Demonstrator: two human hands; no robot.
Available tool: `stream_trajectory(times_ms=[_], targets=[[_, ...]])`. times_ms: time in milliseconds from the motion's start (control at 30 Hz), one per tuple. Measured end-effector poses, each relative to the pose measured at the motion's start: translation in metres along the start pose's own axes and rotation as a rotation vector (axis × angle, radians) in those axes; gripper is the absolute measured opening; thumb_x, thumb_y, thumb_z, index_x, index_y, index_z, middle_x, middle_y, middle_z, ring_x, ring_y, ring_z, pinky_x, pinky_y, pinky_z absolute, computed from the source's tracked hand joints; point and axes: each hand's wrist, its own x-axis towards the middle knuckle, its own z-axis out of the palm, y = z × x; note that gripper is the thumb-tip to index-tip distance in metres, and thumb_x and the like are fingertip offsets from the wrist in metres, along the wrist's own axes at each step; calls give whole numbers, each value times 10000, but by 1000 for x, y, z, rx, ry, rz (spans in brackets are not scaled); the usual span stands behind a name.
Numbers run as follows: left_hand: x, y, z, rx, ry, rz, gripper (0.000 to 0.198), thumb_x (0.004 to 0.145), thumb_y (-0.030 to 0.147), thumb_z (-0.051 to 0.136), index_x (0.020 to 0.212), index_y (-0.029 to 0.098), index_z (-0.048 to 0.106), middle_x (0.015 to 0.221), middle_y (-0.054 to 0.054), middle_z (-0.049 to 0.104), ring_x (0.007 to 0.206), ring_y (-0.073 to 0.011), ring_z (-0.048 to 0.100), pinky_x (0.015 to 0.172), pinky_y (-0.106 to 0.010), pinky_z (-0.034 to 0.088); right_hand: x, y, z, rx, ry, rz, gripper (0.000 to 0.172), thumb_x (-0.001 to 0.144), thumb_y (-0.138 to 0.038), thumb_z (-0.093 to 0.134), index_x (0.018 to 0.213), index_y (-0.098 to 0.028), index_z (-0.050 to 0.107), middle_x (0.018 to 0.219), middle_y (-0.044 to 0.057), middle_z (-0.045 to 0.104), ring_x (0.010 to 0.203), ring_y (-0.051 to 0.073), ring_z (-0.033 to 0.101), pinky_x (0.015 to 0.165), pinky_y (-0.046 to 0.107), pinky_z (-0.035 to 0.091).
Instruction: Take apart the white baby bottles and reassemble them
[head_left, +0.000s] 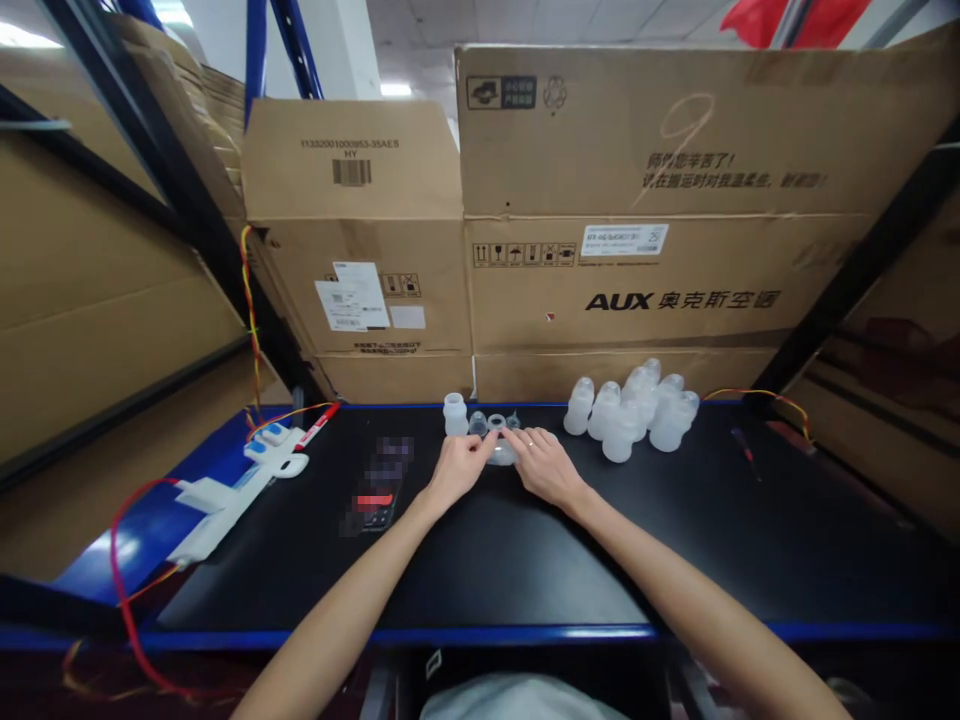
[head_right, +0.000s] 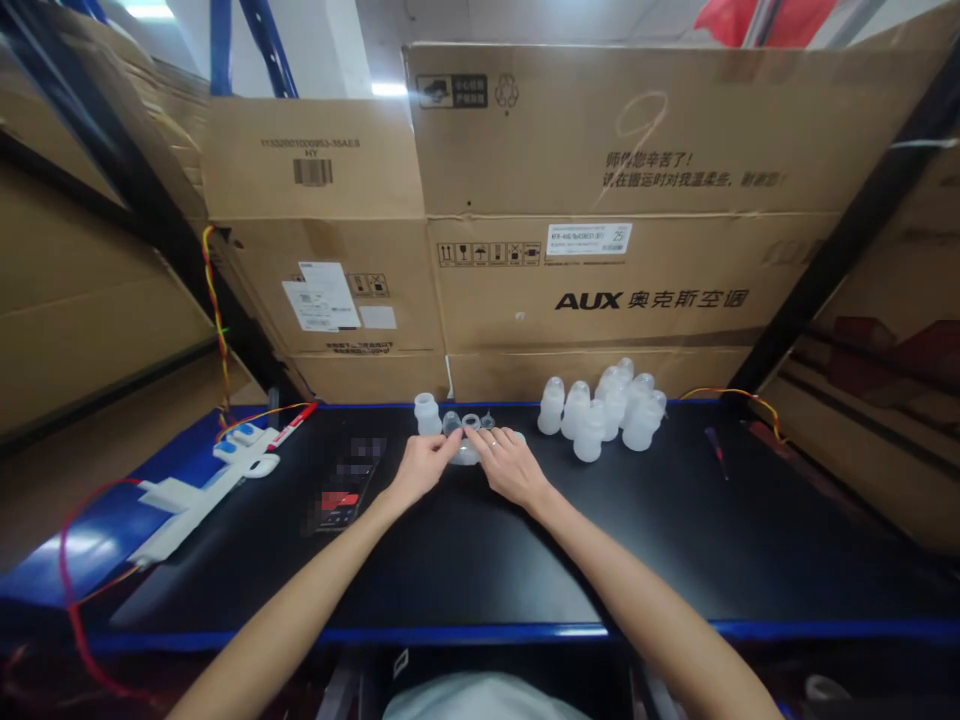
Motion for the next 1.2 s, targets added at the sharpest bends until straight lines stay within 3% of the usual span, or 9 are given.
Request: stream_trajectory(times_ms=[133, 233, 300, 400, 500, 600, 833, 1033, 1200], targets=[[-6, -12, 2, -58, -90, -34, 720, 1029, 729, 452, 598, 192, 661, 539, -37, 585, 557, -166, 575, 589, -288, 439, -4, 4, 1, 30, -16, -12, 552, 1006, -44, 469, 1544, -132, 548, 1358, 178, 701, 1174, 323, 644, 1032, 489, 517], [-7, -22, 5, -140, -113, 57, 494, 934, 645, 686, 1145, 207, 776, 1031, -72, 783, 744, -169, 692, 641, -264, 513, -7, 8, 4, 120, -6, 52, 503, 1058, -157, 499, 1559, -117, 523, 1328, 194, 701, 1131, 333, 654, 958, 482, 553], [-6, -24, 7, -178, -146, 88, 589, 859, 572, 804, 1337, 240, 715, 1233, -91, 761, 761, -158, 695, 612, -255, 517, -8, 8, 6, 179, 12, 77, 538, 1077, -217, 519, 1596, -89, 461, 1320, 206, 700, 1108, 337, 660, 934, 480, 567], [-6, -20, 9, -156, -97, 90, 497, 861, 547, 807, 1237, 224, 762, 1068, -78, 787, 582, -123, 591, 557, -268, 479, -7, 4, 6, 245, 50, 136, 621, 1073, -269, 573, 1634, -70, 395, 1332, 216, 704, 1115, 339, 672, 954, 476, 573], [-5, -16, 4, -216, 40, 49, 410, 928, 603, 697, 947, 198, 760, 796, -50, 752, 582, -159, 627, 599, -284, 492, -8, 3, 3, 241, 99, 251, 520, 1052, -245, 610, 1552, -130, 524, 1373, 188, 702, 1162, 331, 678, 992, 474, 565], [-2, -20, -3, -181, 132, -32, 521, 965, 660, 611, 724, 201, 660, 611, -11, 644, 581, -168, 629, 627, -279, 473, -12, 10, -5, 268, 143, 332, 448, 1041, -236, 643, 1485, -196, 603, 1367, 147, 713, 1190, 316, 684, 1019, 475, 564], [5, -30, -10, 427, 11, -49, 375, 849, 612, 805, 959, 256, 762, 717, 25, 670, 684, -184, 655, 653, -283, 378, -16, 22, -20, 476, 279, 598, 501, 976, -518, 772, 1396, -259, 688, 1298, 142, 635, 1195, 323, 667, 1084, 507, 559], [8, -37, -3, 441, 14, -12, 453, 926, 545, 795, 1287, 284, 714, 935, 16, 760, 887, -211, 747, 776, -294, 471, -11, 15, -7, 769, 220, 684, 669, 928, -560, 803, 1464, -214, 601, 1238, 123, 689, 1000, 271, 697, 888, 437, 612], [6, -43, 0, 448, 76, 74, 291, 919, 481, 800, 1117, 277, 737, 1038, -4, 766, 889, -211, 746, 786, -310, 533, -11, 12, -3, 844, 198, 704, 751, 902, -532, 822, 1505, -200, 524, 1285, 143, 697, 1067, 287, 716, 931, 455, 613]])
